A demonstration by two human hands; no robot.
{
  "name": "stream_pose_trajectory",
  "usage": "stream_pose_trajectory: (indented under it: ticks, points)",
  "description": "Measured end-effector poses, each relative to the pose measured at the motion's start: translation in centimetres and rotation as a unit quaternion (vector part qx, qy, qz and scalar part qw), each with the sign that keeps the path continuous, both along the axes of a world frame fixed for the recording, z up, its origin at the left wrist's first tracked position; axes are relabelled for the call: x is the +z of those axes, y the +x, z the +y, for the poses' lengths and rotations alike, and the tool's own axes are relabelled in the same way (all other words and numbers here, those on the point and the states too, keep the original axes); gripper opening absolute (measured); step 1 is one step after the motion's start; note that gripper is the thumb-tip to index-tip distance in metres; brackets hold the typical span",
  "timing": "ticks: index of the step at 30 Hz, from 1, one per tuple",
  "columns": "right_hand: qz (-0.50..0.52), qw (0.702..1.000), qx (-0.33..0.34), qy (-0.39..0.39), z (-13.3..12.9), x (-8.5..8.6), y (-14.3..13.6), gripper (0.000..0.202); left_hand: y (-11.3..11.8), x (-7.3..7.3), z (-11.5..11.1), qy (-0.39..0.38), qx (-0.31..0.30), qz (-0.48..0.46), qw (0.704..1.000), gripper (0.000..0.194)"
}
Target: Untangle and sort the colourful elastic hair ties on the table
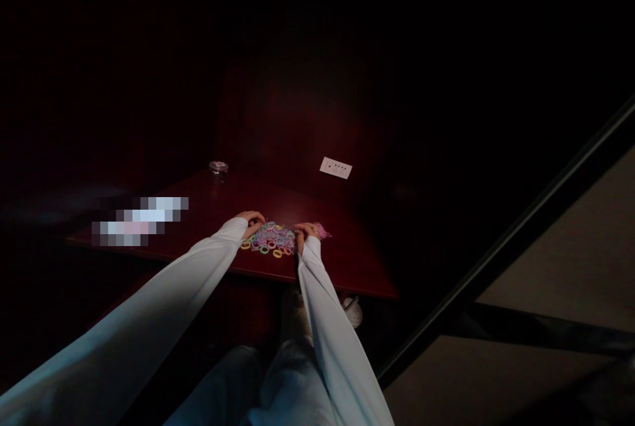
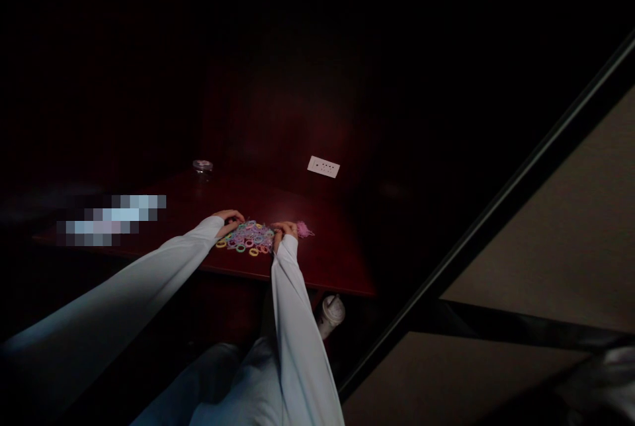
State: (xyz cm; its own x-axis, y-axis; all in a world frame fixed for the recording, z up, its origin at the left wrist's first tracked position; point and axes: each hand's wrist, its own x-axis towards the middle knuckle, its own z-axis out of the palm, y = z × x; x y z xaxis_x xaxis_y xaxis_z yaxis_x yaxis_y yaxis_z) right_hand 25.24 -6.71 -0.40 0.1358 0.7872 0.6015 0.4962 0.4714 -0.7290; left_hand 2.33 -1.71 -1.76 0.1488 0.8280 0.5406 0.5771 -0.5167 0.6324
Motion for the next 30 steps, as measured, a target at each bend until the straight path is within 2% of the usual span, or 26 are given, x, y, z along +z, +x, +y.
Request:
stream_pose_trajectory:
  ticks: [4, 7, 10, 17, 21, 25, 30]
  points:
    - [-0.014, 1.000, -0.003, 0.008, -0.4, -0.3, 0.3, 0.026, -0.3, -0.2, 0.4, 0.000, -0.015, -0.003, 1.000, 0.022]
    - [0.000, 1.000, -0.010, 0.008, -0.2, -0.7, 0.3, 0.026, -0.8, -0.1, 0.6, -0.017, -0.066, 0.020, 0.997, 0.026]
    - [0.011, 1.000, -0.019, -0.003, 0.2, -0.7, 0.2, 0.026, -0.9, 0.1, 0.5, -0.006, -0.039, 0.015, 0.999, 0.028]
    - [0.004, 0.999, -0.023, -0.030, -0.7, 0.6, 0.1, 0.018, -0.4, 0.6, -0.1, -0.026, -0.042, 0.019, 0.999, 0.025]
    - [0.005, 0.999, -0.024, -0.030, -1.2, 1.1, -0.1, 0.024, -0.7, 0.4, 0.2, -0.030, -0.045, 0.024, 0.998, 0.026]
    - [0.031, 0.999, -0.011, -0.011, -0.9, 0.9, -0.2, 0.033, -0.7, 0.1, 0.5, -0.033, -0.040, 0.026, 0.998, 0.025]
    - [0.057, 0.998, -0.014, -0.022, 0.0, 0.2, -0.3, 0.032, -0.3, -0.2, 0.5, -0.026, -0.018, 0.016, 0.999, 0.022]
